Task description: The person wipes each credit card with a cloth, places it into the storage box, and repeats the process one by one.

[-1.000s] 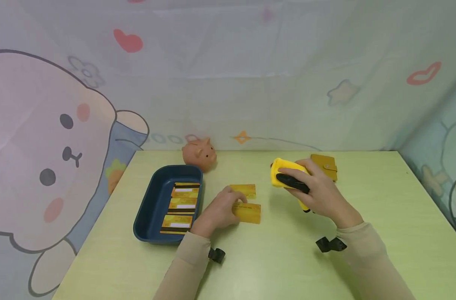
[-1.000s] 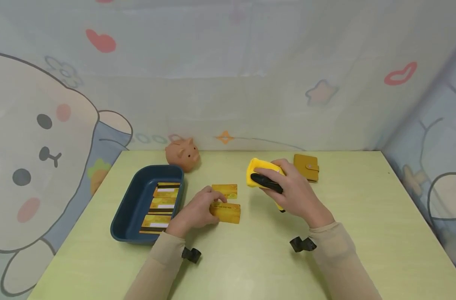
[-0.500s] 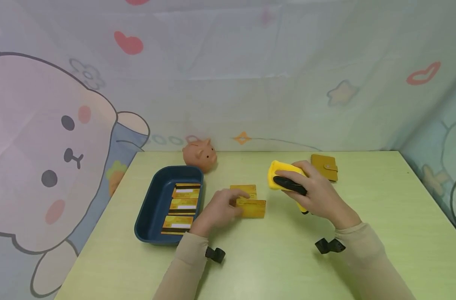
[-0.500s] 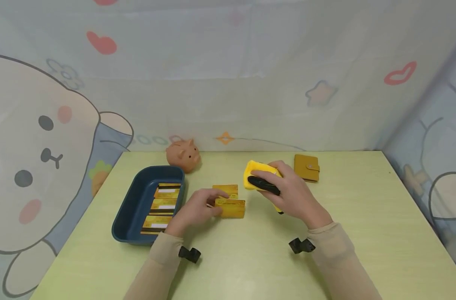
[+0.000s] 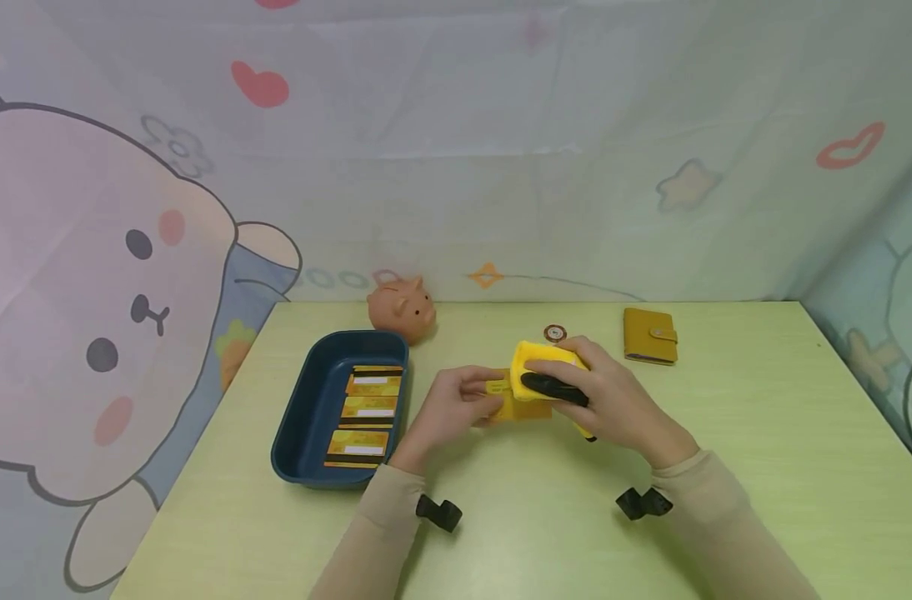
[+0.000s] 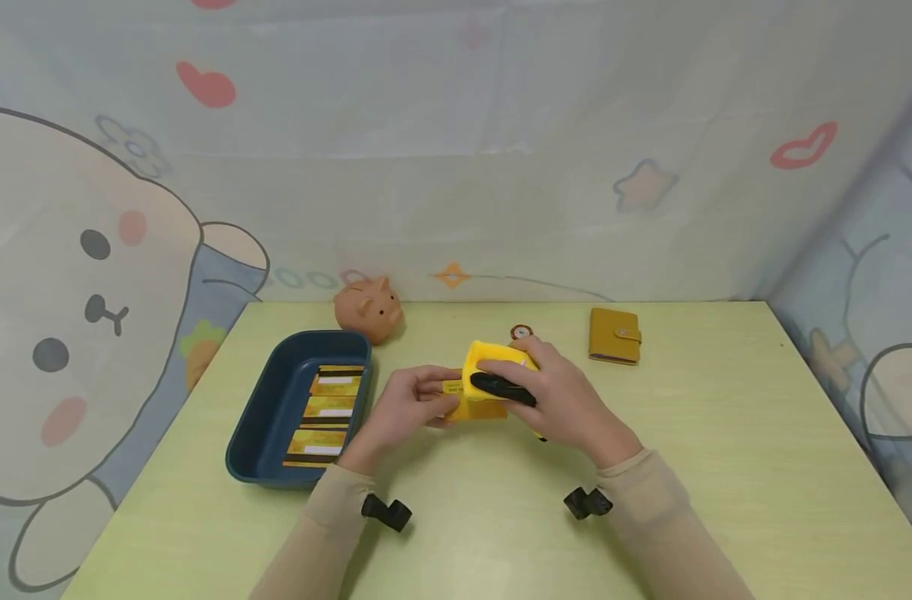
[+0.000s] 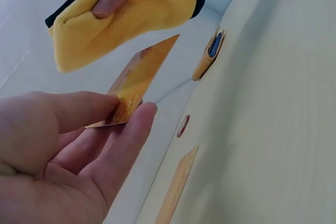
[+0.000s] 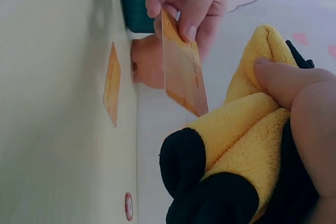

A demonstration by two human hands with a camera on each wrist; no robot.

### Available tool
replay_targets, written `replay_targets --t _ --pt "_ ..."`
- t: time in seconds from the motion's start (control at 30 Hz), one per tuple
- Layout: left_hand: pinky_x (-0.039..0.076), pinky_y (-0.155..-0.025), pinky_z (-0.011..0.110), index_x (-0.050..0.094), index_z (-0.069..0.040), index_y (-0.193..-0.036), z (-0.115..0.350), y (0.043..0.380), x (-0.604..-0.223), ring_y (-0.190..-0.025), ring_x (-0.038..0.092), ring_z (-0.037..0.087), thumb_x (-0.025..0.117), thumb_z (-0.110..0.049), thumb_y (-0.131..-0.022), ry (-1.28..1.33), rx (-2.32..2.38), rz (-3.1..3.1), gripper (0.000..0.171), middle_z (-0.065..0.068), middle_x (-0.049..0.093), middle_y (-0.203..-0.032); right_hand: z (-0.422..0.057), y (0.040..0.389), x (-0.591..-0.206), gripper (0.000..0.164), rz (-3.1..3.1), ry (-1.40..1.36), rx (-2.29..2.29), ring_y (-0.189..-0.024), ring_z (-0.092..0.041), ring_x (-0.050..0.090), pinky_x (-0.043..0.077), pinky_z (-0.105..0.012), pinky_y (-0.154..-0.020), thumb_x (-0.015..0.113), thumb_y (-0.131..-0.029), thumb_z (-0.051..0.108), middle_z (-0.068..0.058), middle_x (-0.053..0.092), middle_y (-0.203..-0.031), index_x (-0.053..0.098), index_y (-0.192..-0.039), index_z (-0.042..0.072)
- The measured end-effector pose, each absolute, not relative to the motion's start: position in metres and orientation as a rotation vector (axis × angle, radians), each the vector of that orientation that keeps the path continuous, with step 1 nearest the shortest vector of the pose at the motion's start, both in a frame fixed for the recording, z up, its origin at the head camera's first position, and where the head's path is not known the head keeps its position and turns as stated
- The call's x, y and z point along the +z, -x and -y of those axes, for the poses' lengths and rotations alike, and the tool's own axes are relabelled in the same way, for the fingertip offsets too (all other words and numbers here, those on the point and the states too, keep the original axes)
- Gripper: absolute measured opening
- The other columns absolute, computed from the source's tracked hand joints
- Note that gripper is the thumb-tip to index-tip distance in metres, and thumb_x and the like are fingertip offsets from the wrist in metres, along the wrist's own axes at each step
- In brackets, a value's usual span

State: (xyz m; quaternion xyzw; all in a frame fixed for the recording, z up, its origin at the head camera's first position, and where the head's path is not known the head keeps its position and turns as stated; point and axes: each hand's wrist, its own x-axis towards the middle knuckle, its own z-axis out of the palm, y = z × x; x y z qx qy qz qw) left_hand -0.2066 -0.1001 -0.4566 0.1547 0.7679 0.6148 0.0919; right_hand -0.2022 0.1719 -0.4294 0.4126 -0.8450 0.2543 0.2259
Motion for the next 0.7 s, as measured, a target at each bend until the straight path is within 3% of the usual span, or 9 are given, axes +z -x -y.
replay_targets --t 0.13,0.37,0.7 --pt "0.066 -0.075 0.045 0.068 -0.001 -0.133 0.095 0.204 -0.455 -0.092 0.077 0.026 0.074 -0.002 -0.097 -0.407 1.916 -2.146 0.037 0.022 0.075 -0.112 -0.169 0.201 -0.431 0.061 2.324 -1.148 0.697 -0.110 -0.029 0.060 0.059 -0.047 -0.082 0.091 -0.082 0.016 -0.015 0.057 -0.132 0.067 -0.138 0.024" --pt "0.065 -0.084 0.044 0.060 0.003 -0.143 0.092 0.202 -0.451 -0.098 0.076 0.027 0.072 0.005 -0.094 -0.409 1.993 -1.970 0.050 0.025 0.072 -0.124 -0.166 0.201 -0.432 0.062 2.301 -1.152 0.701 -0.111 -0.028 0.059 0.059 -0.046 -0.082 0.092 -0.082 0.017 -0.015 0.058 -0.131 0.067 -0.138 0.024" --pt "0.062 -0.093 0.045 0.060 -0.004 -0.147 0.088 0.201 -0.452 -0.113 0.073 0.030 0.069 0.007 -0.097 -0.513 2.033 -1.820 0.052 0.020 0.068 -0.136 -0.160 0.200 -0.434 0.060 2.278 -1.182 0.677 -0.104 -0.027 0.058 0.058 -0.045 -0.082 0.093 -0.081 0.024 -0.015 0.059 -0.126 0.069 -0.136 0.025"
